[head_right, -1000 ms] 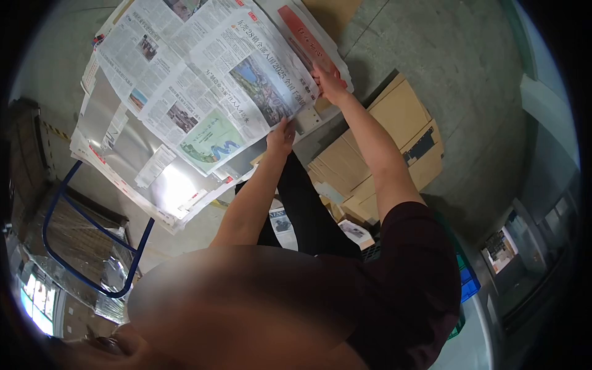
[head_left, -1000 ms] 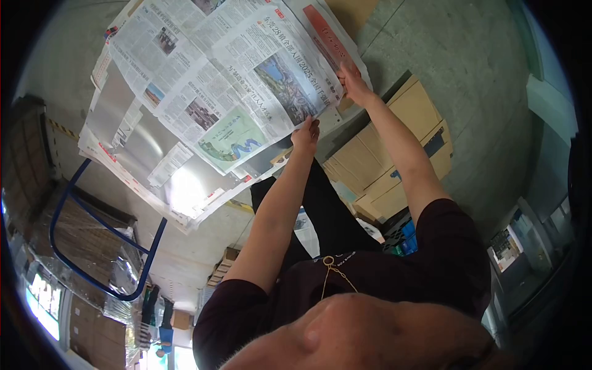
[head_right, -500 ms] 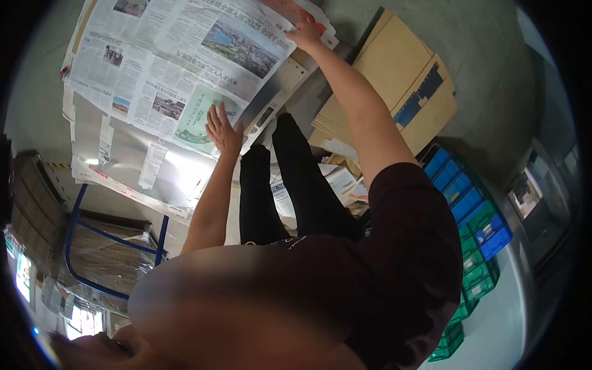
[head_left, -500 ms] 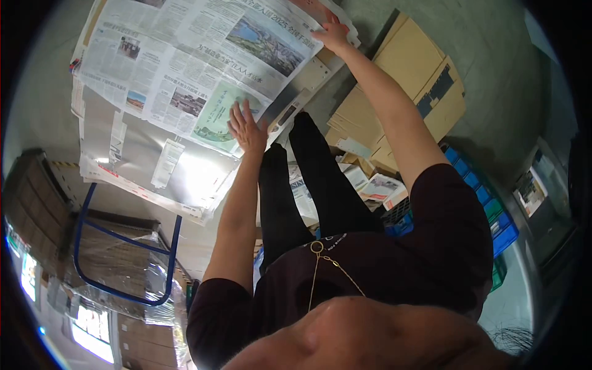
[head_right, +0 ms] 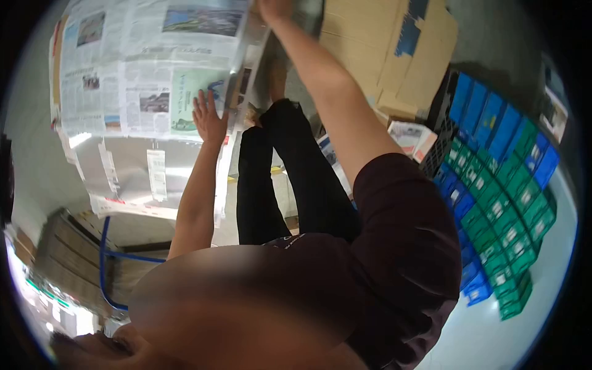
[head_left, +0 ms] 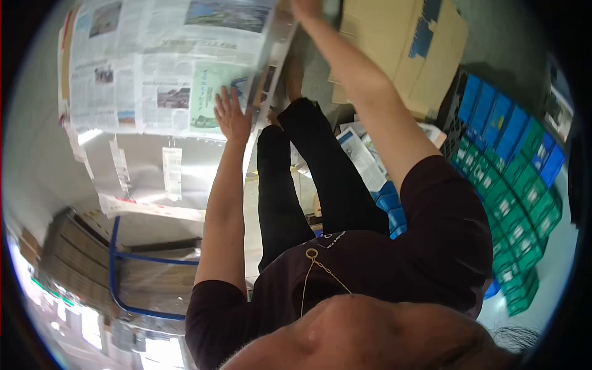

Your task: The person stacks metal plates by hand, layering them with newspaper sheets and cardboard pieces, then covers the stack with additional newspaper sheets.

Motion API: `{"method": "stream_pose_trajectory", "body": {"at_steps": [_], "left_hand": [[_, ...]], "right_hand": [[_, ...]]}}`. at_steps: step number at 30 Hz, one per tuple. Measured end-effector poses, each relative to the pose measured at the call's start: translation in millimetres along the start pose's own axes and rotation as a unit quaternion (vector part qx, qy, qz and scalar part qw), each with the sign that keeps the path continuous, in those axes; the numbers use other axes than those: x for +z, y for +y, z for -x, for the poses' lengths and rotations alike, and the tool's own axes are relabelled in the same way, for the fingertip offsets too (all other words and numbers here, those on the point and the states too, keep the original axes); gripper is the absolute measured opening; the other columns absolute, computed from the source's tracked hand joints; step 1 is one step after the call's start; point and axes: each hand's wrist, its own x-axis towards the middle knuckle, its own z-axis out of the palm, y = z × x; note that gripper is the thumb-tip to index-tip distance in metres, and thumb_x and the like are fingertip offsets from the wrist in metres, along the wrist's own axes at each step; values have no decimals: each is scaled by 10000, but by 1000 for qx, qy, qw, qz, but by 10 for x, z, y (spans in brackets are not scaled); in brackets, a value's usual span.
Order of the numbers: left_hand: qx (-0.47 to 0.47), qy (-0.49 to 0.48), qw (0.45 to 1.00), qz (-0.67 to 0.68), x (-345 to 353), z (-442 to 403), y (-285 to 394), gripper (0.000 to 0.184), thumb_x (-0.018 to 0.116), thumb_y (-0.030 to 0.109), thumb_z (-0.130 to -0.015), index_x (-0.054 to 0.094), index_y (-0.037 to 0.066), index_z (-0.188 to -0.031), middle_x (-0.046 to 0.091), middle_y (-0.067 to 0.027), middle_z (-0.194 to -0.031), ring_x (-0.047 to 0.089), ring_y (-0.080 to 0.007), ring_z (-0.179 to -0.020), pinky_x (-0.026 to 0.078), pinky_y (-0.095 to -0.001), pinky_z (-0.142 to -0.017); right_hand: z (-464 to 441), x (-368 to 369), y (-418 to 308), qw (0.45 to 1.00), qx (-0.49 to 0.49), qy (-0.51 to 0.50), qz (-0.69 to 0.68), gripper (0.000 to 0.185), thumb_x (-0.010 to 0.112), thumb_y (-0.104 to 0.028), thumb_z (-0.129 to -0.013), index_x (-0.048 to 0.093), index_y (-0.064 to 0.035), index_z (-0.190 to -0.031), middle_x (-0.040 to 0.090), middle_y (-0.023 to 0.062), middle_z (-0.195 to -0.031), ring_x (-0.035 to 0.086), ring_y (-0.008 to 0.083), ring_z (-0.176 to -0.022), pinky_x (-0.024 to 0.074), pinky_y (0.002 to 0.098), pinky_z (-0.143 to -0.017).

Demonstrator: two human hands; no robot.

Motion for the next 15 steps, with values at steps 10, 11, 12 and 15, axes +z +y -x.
{"method": "stream_pose_trajectory", "body": {"at_steps": [10, 11, 12, 15], "left_hand": [[78, 83, 993, -23, 334, -60, -7, 723, 678, 341, -766, 347, 100, -1362, 283, -232, -1412, 297, -438, -1274, 315, -528, -996], [100, 104, 989, -22, 368, -46, 51, 714, 673, 331, -771, 347, 88, -1358, 288, -249, -1401, 307, -438, -1265, 312, -526, -997], [95, 125, 987, -22, 395, 38, 214, 696, 670, 318, -775, 358, 80, -1350, 309, -258, -1380, 315, -437, -1258, 313, -517, -998], [131, 129, 983, 3, 588, 307, 844, 607, 661, 241, -783, 420, 66, -1311, 345, -257, -1342, 320, -429, -1254, 302, -487, -1010]], "right_hand": [[3953, -1950, 2582, 873, 110, -444, 168, 108, 535, -146, -740, 610, -91, -686, 595, 131, -644, 597, 297, -640, 460, 406, -584], [4342, -2235, 2795, 841, 42, -483, 238, 127, 540, -148, -738, 645, -106, -681, 618, 133, -652, 629, 307, -671, 489, 405, -608], [4884, -2366, 3267, 834, 103, -471, 270, 110, 553, -143, -731, 654, -110, -702, 633, 132, -679, 634, 309, -674, 501, 403, -622], [5892, -2899, 4073, 810, 165, -505, 249, 123, 607, -183, -716, 667, -108, -792, 666, 138, -815, 648, 303, -762, 518, 396, -677]]}}
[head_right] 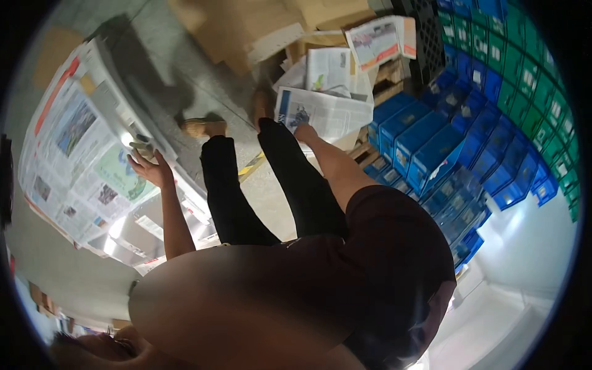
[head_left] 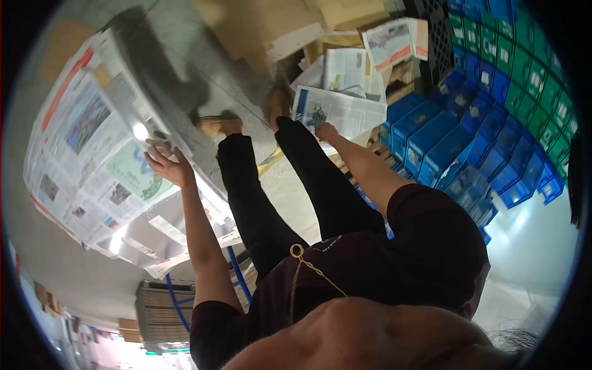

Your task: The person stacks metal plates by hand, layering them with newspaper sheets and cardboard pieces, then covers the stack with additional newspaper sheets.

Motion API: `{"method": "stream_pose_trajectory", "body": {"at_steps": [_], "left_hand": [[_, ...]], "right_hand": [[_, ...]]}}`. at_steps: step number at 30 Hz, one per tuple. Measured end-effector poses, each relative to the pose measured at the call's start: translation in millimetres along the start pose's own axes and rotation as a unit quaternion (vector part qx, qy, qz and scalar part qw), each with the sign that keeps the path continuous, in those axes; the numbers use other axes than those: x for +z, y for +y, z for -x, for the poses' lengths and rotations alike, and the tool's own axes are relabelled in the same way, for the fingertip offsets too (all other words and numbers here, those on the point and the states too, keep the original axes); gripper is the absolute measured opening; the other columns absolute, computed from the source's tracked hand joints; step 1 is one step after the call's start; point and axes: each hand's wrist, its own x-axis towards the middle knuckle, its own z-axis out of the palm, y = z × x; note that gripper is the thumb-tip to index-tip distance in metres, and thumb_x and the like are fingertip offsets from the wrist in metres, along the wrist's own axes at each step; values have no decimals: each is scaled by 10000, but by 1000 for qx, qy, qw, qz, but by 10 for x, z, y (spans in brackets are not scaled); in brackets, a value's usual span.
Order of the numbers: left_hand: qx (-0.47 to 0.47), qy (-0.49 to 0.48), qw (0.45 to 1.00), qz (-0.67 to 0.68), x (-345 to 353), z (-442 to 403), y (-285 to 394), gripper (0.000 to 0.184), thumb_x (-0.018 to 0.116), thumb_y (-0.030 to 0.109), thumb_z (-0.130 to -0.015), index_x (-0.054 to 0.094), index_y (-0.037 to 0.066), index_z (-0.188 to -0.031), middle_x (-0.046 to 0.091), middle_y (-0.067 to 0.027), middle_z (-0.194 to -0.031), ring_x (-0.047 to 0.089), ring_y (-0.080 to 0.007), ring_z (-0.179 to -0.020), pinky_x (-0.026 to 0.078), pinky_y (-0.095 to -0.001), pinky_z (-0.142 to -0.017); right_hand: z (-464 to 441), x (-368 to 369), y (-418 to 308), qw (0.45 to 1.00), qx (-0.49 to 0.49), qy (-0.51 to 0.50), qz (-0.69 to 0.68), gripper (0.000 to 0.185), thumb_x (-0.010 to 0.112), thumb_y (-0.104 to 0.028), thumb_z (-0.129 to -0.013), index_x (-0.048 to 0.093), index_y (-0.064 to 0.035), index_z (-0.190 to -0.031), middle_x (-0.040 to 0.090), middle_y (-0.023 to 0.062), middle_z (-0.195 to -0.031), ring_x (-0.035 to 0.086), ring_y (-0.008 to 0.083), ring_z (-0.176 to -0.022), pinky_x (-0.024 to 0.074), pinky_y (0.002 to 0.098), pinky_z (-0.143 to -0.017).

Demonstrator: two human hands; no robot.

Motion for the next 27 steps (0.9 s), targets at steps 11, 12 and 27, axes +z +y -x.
{"method": "stream_pose_trajectory", "body": {"at_steps": [11, 12, 27], "left_hand": [[44, -495, 833, 242, 1615, 1250, 1976, 381, 647, 131, -793, 568, 12, -1146, 593, -173, -1115, 589, -270, -1006, 464, -349, -849], [36, -510, 823, 249, 1718, 1344, 1985, 384, 651, 138, -793, 571, 12, -1147, 604, -166, -1098, 604, -253, -972, 475, -333, -820], [-550, -530, 359, 536, 566, 1352, 2269, 1069, 483, 759, -719, 84, 77, -1439, 129, -259, -1459, 226, -429, -1316, 205, -653, -1006]], "right_hand": [[129, -890, 1195, 912, 298, 180, -215, 904, 730, -184, -622, 227, -112, -1370, 313, 161, -1379, 570, 356, -1033, 511, 445, -795], [54, -938, 1292, 924, 286, 126, -220, 890, 738, -184, -615, 254, -111, -1358, 373, 160, -1338, 581, 350, -1016, 511, 444, -787], [2598, -2814, -389, 864, -170, 453, -140, 174, 638, -113, -627, 478, -111, -696, 444, 35, -688, 514, 215, -634, 396, 354, -595]]}}
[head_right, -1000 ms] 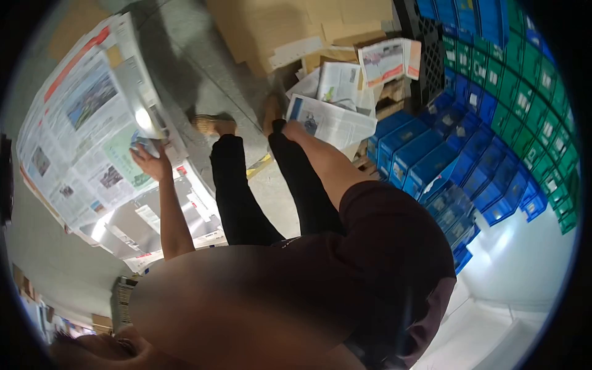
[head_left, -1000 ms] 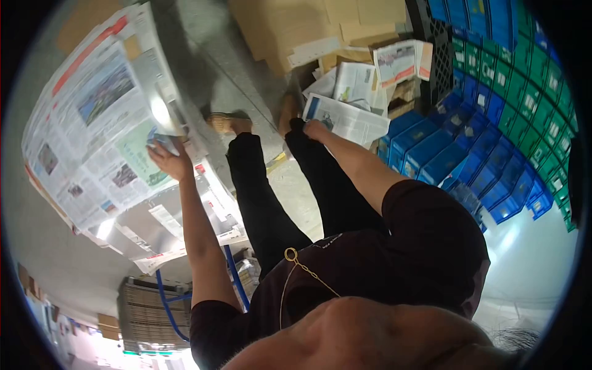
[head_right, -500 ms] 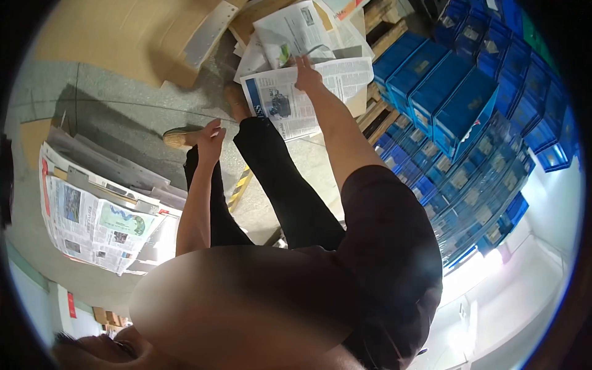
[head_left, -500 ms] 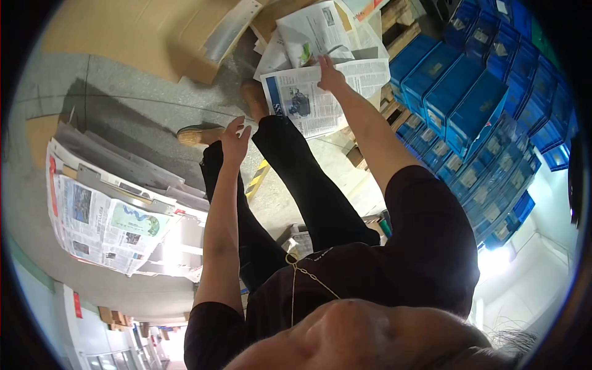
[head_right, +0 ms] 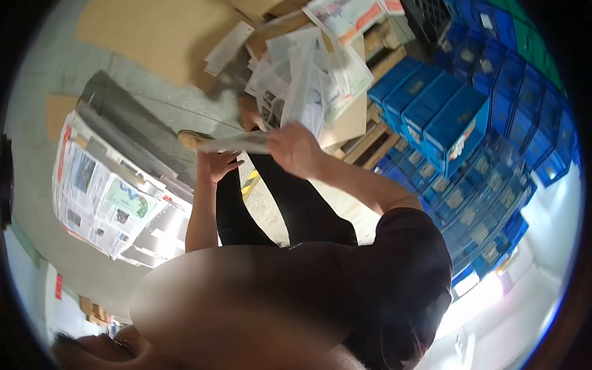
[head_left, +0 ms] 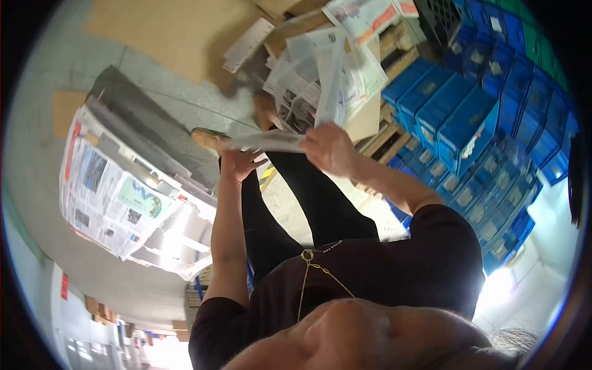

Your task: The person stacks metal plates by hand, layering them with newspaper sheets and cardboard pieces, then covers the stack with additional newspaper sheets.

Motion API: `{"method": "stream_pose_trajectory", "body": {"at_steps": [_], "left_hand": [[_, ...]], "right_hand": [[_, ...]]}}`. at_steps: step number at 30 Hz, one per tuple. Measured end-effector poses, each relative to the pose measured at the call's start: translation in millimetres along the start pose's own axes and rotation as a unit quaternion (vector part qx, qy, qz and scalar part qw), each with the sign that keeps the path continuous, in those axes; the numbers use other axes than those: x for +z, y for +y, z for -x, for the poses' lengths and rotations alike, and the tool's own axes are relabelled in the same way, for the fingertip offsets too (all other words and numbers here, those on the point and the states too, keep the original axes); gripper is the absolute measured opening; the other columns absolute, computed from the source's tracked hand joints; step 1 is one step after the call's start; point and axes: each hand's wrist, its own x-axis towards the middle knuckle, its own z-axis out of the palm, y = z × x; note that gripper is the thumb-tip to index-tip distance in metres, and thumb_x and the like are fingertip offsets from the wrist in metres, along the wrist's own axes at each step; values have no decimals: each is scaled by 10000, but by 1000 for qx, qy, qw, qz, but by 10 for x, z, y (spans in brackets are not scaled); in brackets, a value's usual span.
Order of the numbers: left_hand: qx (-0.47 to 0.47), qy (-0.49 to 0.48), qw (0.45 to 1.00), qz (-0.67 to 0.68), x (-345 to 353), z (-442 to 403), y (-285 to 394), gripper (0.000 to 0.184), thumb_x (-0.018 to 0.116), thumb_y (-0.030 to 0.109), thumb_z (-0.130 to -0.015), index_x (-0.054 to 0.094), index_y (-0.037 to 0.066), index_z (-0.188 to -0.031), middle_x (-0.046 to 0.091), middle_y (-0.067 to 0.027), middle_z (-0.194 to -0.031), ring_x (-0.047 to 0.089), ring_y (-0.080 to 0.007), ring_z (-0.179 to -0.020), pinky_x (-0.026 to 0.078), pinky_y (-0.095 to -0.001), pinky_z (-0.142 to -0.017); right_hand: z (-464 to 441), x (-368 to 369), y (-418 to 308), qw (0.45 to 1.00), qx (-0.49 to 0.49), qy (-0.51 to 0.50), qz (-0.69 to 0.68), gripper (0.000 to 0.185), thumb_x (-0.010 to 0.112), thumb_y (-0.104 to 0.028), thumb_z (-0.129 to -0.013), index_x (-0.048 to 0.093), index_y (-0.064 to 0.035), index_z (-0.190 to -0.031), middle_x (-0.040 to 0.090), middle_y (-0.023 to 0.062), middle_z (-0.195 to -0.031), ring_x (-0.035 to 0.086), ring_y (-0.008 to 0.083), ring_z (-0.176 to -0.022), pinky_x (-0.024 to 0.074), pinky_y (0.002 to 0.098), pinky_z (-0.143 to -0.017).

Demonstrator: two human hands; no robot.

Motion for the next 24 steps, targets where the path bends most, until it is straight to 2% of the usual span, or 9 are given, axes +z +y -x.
{"method": "stream_pose_trajectory", "body": {"at_steps": [1, 3, 6, 10, 11, 13, 16, 18, 24], "left_hand": [[-10, -132, 991, 9, -13, 146, 17, 1110, 491, 768, -704, 95, 21, -1423, 178, -278, -1435, 288, -435, -1287, 263, -638, -990], [5, 8, 1000, 20, 78, 450, -62, 964, 543, 668, -758, 258, -16, -1375, 371, -261, -1341, 425, -372, -1215, 340, -603, -957], [14, -20, 962, -271, -115, 757, -258, 674, 605, 427, -836, 410, -44, -1277, 550, -201, -1160, 574, -284, -1050, 471, -496, -864], [218, -73, 972, -48, -278, 1529, -349, 427, 610, 29, -813, 475, -29, -1215, 623, -106, -1002, 640, -183, -831, 524, -231, -667], [291, 14, 952, -95, -158, 1936, -273, 450, 610, -19, -778, 502, 0, -1215, 627, -86, -971, 629, -158, -823, 512, -236, -642], [511, 74, 836, -184, -605, 2168, -116, 506, 605, -34, -748, 528, 53, -1241, 627, -35, -939, 588, -101, -787, 469, -230, -621], [646, 121, 738, -157, -590, 3452, -19, 562, 621, -39, -742, 488, 36, -1282, 604, -12, -950, 546, -83, -837, 444, -217, -742], [768, 173, 597, -156, -892, 4155, -91, 557, 630, -49, -737, 498, 38, -1271, 603, -29, -1015, 558, -83, -865, 450, -216, -761], [821, 299, 464, 147, -3201, 5204, -976, 518, 581, -100, -751, 498, 9, -1251, 633, -89, -970, 600, -104, -809, 486, -219, -736]], "right_hand": [[-17, -86, -193, 999, -23, -45, -7, 163, 640, -123, -633, 495, -114, -706, 439, 29, -681, 515, 207, -635, 391, 339, -595], [-60, -244, -611, 992, -70, -102, -30, 97, 608, -108, -660, 523, -122, -704, 485, 31, -708, 533, 203, -655, 398, 328, -639], [-182, -451, -1108, 975, -166, -137, -58, 133, 645, -136, -663, 533, -124, -734, 459, 29, -701, 520, 183, -644, 386, 321, -601], [-545, -660, -1592, 960, -134, -248, -4, 139, 662, -167, -689, 579, -101, -778, 539, 49, -772, 569, 232, -681, 427, 354, -609], [-661, -686, -1671, 953, -90, -288, 12, 159, 669, -172, -692, 597, -85, -805, 561, 60, -796, 585, 261, -695, 442, 371, -609], [-897, -619, -1774, 945, -78, -313, 47, 195, 661, -222, -716, 624, -94, -858, 574, 53, -831, 603, 293, -691, 476, 392, -618], [-1134, -231, -2226, 895, -142, -377, 192, 215, 655, -225, -714, 642, -92, -884, 586, 56, -862, 601, 286, -713, 478, 399, -631], [-1127, 107, -2881, 915, -236, -319, 76, 206, 657, -205, -709, 647, -91, -880, 595, 63, -883, 597, 283, -742, 476, 394, -642], [-747, 1548, -4752, 855, -458, -242, -22, 178, 661, -87, -647, 603, -72, -814, 588, 46, -1045, 550, 265, -956, 416, 400, -803]]}}
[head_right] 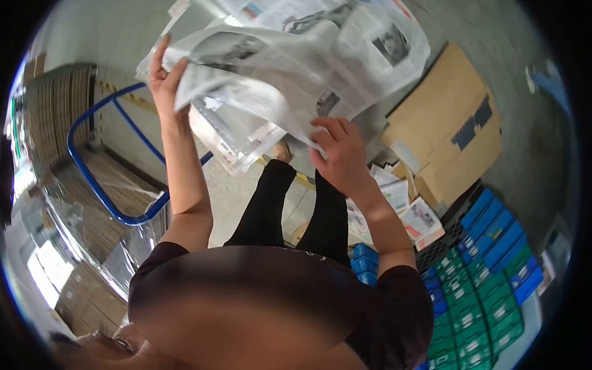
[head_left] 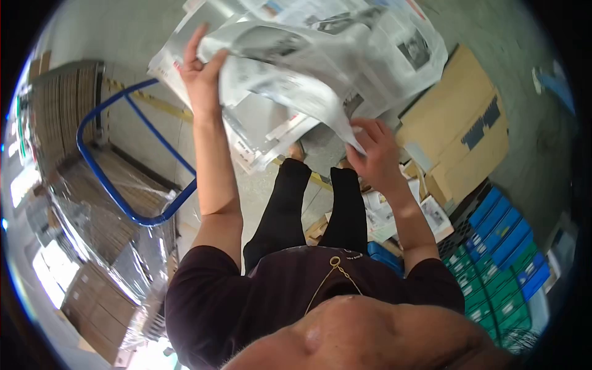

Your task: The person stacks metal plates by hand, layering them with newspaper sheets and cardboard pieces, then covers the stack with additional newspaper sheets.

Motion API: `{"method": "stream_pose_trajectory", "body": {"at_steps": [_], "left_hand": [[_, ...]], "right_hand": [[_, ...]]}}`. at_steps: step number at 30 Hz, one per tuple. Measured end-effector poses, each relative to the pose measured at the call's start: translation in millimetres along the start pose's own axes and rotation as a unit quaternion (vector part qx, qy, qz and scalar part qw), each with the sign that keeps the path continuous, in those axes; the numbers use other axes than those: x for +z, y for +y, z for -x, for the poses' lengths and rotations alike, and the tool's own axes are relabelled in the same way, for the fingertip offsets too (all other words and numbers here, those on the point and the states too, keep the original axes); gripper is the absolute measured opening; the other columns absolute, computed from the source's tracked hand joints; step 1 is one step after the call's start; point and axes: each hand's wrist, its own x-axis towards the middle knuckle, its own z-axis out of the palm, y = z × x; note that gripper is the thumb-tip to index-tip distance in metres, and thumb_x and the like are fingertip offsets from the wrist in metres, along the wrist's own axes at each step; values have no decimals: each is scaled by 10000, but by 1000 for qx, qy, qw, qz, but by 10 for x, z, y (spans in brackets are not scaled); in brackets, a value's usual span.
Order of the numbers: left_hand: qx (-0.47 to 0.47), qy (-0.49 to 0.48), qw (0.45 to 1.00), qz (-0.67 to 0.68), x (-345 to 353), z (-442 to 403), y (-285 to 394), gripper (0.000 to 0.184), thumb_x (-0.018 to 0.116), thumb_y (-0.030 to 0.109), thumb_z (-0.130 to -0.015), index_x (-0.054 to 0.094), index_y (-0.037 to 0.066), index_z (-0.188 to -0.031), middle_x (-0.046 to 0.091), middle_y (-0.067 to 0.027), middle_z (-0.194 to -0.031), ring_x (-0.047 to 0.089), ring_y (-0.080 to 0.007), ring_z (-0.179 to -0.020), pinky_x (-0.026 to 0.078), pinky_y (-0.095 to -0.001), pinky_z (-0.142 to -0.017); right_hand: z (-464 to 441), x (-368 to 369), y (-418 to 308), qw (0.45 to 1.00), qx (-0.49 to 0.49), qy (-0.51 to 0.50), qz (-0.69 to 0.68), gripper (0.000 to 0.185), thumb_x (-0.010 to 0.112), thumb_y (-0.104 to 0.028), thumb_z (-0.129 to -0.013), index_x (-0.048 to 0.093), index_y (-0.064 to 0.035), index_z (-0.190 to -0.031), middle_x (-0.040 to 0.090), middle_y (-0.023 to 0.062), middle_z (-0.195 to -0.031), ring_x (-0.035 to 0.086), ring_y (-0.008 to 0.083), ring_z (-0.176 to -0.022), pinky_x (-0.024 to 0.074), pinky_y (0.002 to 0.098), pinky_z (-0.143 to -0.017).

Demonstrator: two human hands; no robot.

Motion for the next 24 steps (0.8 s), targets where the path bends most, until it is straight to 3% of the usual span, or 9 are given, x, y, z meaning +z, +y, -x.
{"method": "stream_pose_trajectory", "body": {"at_steps": [5, 8, 11, 14, 16, 18, 20, 22, 24], "left_hand": [[67, 147, 981, 111, -2016, -292, -320, 485, 542, -125, -773, 477, -15, -1241, 581, -165, -1083, 607, -224, -934, 509, -315, -824], [113, 186, 971, 99, -2559, -521, -51, 457, 542, -118, -781, 472, -35, -1224, 552, -161, -1089, 605, -246, -938, 526, -349, -830], [205, 206, 956, 43, -2794, -1076, 294, 428, 576, -103, -777, 493, -45, -1192, 563, -163, -1062, 607, -229, -910, 539, -320, -779], [305, 108, 941, 100, -2968, -1510, 929, 410, 609, -62, -765, 516, -29, -1163, 602, -126, -959, 617, -206, -860, 537, -297, -747], [313, 10, 931, 189, -2805, -1293, 1534, 333, 609, 9, -792, 548, -9, -1119, 616, -97, -918, 623, -199, -842, 546, -320, -771], [398, 36, 904, 155, -2819, -1048, 1715, 339, 615, 18, -795, 537, -14, -1123, 566, -135, -1027, 616, -236, -892, 551, -342, -802], [497, 150, 852, -75, -3318, -876, 1287, 358, 630, 15, -784, 530, -16, -1126, 485, -175, -1181, 579, -277, -997, 537, -352, -847], [357, 231, 905, -24, -3196, -709, 1105, 344, 626, 13, -780, 541, -4, -1113, 489, -154, -1160, 553, -274, -1039, 522, -346, -855], [213, 323, 922, 20, -3196, -513, 365, 470, 584, -72, -757, 481, -14, -1212, 552, -153, -1093, 575, -262, -989, 533, -350, -782]], "right_hand": [[-1203, 1235, -518, 993, -116, -18, -32, 227, 681, -73, -626, 580, -74, -829, 583, 50, -1040, 553, 280, -942, 398, 409, -831], [-1740, 1695, -800, 990, -133, -38, -22, 228, 654, -49, -678, 597, -59, -898, 600, 73, -1080, 568, 274, -959, 410, 394, -850], [-2399, 1812, -968, 980, -183, 73, 12, 308, 660, -65, -697, 610, -76, -1000, 633, 71, -1047, 605, 267, -890, 458, 391, -791], [-3068, 1506, -1356, 944, -230, 233, 32, 210, 654, -30, -622, 601, -97, -813, 634, 48, -787, 598, 279, -725, 464, 383, -659], [-3230, 1155, -1804, 925, -274, 260, -29, 187, 606, -178, -756, 601, -7, -830, 637, 167, -860, 603, 343, -815, 467, 389, -716], [-3215, 1039, -1930, 908, -315, 276, -30, 195, 604, -176, -742, 606, 1, -825, 647, 166, -890, 609, 331, -831, 469, 376, -725], [-3080, 1120, -1752, 891, -354, 283, 31, 226, 650, -24, -580, 617, -75, -797, 662, 45, -875, 616, 243, -772, 470, 344, -684], [-2799, 1337, -1626, 921, -323, 217, 6, 255, 650, -28, -561, 627, -62, -813, 669, 45, -951, 624, 216, -806, 470, 320, -712], [-2497, 1579, -1435, 962, -254, 101, 16, 272, 660, -31, -571, 618, -70, -836, 644, 40, -981, 616, 229, -840, 468, 318, -704]]}}
